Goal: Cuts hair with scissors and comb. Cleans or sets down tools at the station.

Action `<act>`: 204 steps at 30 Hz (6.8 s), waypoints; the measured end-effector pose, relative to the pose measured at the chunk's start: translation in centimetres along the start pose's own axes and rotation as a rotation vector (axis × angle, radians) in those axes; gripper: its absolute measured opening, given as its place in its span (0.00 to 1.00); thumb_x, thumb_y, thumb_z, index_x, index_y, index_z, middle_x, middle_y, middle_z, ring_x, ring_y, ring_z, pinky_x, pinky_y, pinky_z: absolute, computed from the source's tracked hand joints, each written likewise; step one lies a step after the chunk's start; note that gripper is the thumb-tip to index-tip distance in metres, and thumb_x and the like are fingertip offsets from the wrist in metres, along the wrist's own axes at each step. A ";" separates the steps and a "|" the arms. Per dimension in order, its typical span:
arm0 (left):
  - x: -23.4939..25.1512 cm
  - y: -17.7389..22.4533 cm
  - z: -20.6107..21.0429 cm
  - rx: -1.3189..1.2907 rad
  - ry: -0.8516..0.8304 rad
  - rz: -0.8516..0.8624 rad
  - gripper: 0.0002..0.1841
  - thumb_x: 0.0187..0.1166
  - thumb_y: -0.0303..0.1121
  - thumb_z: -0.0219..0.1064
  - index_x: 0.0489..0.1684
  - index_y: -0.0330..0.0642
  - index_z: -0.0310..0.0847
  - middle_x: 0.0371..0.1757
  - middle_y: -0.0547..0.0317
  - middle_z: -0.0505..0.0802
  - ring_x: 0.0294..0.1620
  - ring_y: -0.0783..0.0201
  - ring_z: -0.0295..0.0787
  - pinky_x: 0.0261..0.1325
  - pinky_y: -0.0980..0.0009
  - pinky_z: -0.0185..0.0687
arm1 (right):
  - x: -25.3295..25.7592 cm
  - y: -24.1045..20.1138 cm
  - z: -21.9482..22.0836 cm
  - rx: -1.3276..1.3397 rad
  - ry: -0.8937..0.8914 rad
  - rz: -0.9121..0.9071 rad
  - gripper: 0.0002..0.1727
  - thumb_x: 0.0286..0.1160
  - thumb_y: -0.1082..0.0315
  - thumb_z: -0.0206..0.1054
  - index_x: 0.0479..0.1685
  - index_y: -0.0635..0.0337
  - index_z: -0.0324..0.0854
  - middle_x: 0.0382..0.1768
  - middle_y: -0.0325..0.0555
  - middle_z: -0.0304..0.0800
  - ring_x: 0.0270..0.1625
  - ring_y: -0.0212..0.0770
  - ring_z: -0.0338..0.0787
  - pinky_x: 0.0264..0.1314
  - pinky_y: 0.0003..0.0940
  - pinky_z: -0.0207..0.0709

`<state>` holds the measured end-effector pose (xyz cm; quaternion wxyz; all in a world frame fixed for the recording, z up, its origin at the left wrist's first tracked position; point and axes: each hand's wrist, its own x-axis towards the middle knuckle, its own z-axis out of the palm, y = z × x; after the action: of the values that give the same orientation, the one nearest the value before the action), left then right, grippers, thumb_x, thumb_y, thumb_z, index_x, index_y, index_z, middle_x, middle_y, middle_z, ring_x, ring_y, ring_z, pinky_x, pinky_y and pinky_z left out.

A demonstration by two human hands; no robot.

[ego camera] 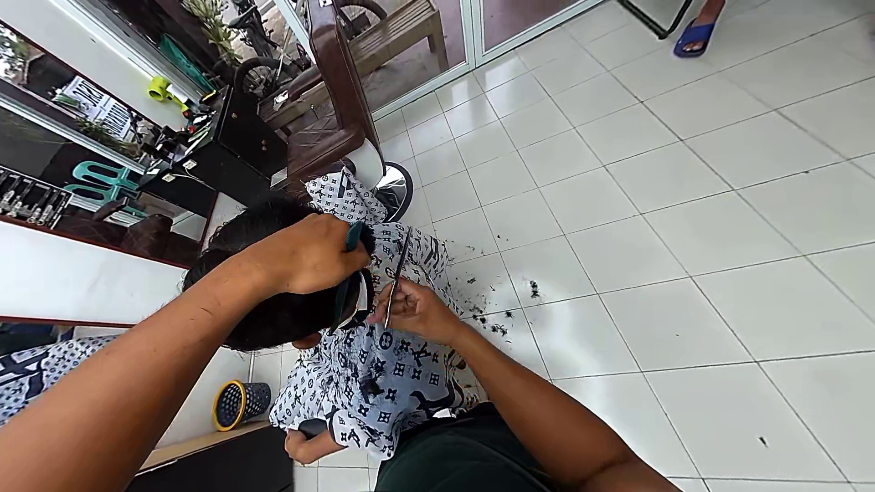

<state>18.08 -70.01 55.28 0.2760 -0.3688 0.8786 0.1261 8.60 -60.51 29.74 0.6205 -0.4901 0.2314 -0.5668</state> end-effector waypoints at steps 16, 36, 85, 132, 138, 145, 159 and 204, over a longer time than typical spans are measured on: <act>-0.2 -0.3 -0.3 -0.092 -0.044 0.109 0.16 0.88 0.39 0.55 0.43 0.51 0.94 0.39 0.67 0.93 0.44 0.67 0.87 0.48 0.58 0.78 | 0.2 -3.4 -6.6 -0.547 0.116 0.022 0.21 0.77 0.77 0.61 0.69 0.71 0.80 0.59 0.54 0.93 0.62 0.40 0.91 0.70 0.37 0.83; -6.9 1.8 15.8 0.640 1.381 -0.132 0.14 0.85 0.36 0.63 0.65 0.50 0.82 0.70 0.58 0.87 0.76 0.58 0.77 0.80 0.57 0.62 | 12.8 -12.3 -10.8 -0.491 0.119 -0.284 0.15 0.86 0.70 0.59 0.60 0.73 0.80 0.34 0.35 0.94 0.32 0.23 0.91 0.38 0.19 0.87; 2.8 1.4 4.9 -0.048 1.454 -1.371 0.25 0.61 0.24 0.77 0.63 0.43 0.90 0.48 0.47 0.96 0.51 0.46 0.92 0.55 0.45 0.85 | 36.0 -17.0 8.7 -0.357 -1.258 -1.008 0.12 0.73 0.77 0.67 0.48 0.59 0.94 0.44 0.45 0.97 0.46 0.42 0.95 0.56 0.50 0.85; 2.0 5.8 5.2 -0.592 1.887 -0.872 0.27 0.84 0.56 0.59 0.56 0.42 0.92 0.55 0.67 0.97 0.63 0.79 0.87 0.72 0.70 0.79 | 34.5 -21.6 4.7 -0.340 -1.579 0.102 0.11 0.85 0.74 0.62 0.33 0.63 0.87 0.18 0.37 0.81 0.18 0.24 0.73 0.20 0.14 0.65; 1.9 5.4 4.4 -0.593 1.928 -0.906 0.28 0.81 0.59 0.60 0.55 0.45 0.93 0.53 0.70 0.96 0.61 0.80 0.87 0.71 0.70 0.77 | 35.0 -22.1 5.2 -0.339 -1.565 0.103 0.10 0.86 0.71 0.62 0.36 0.63 0.87 0.20 0.38 0.83 0.18 0.23 0.75 0.20 0.14 0.67; 2.6 5.0 4.0 -0.567 2.035 -0.836 0.31 0.83 0.66 0.54 0.54 0.51 0.93 0.58 0.71 0.95 0.70 0.75 0.83 0.89 0.60 0.61 | 32.7 -21.1 3.0 -0.199 -1.378 -0.635 0.09 0.84 0.71 0.61 0.42 0.65 0.86 0.31 0.39 0.88 0.30 0.23 0.84 0.34 0.18 0.80; 3.1 5.6 3.5 -0.805 2.199 -0.704 0.21 0.85 0.37 0.51 0.59 0.41 0.91 0.67 0.56 0.92 0.75 0.62 0.83 0.81 0.62 0.73 | 41.6 -19.1 -3.7 -0.520 -1.448 -1.082 0.27 0.77 0.56 0.55 0.72 0.54 0.83 0.47 0.38 0.87 0.56 0.35 0.81 0.67 0.40 0.67; 8.1 8.2 2.8 0.150 0.893 -0.838 0.16 0.90 0.41 0.55 0.55 0.41 0.87 0.68 0.55 0.92 0.76 0.56 0.83 0.85 0.58 0.66 | 34.8 -8.1 -6.5 0.031 -1.285 -0.347 0.12 0.82 0.71 0.63 0.52 0.59 0.93 0.43 0.39 0.95 0.46 0.25 0.90 0.55 0.24 0.85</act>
<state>8.65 -67.77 48.48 -0.0674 -0.6796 0.6960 -0.2218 7.95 -94.12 43.46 0.5417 -0.7518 -0.2750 -0.2566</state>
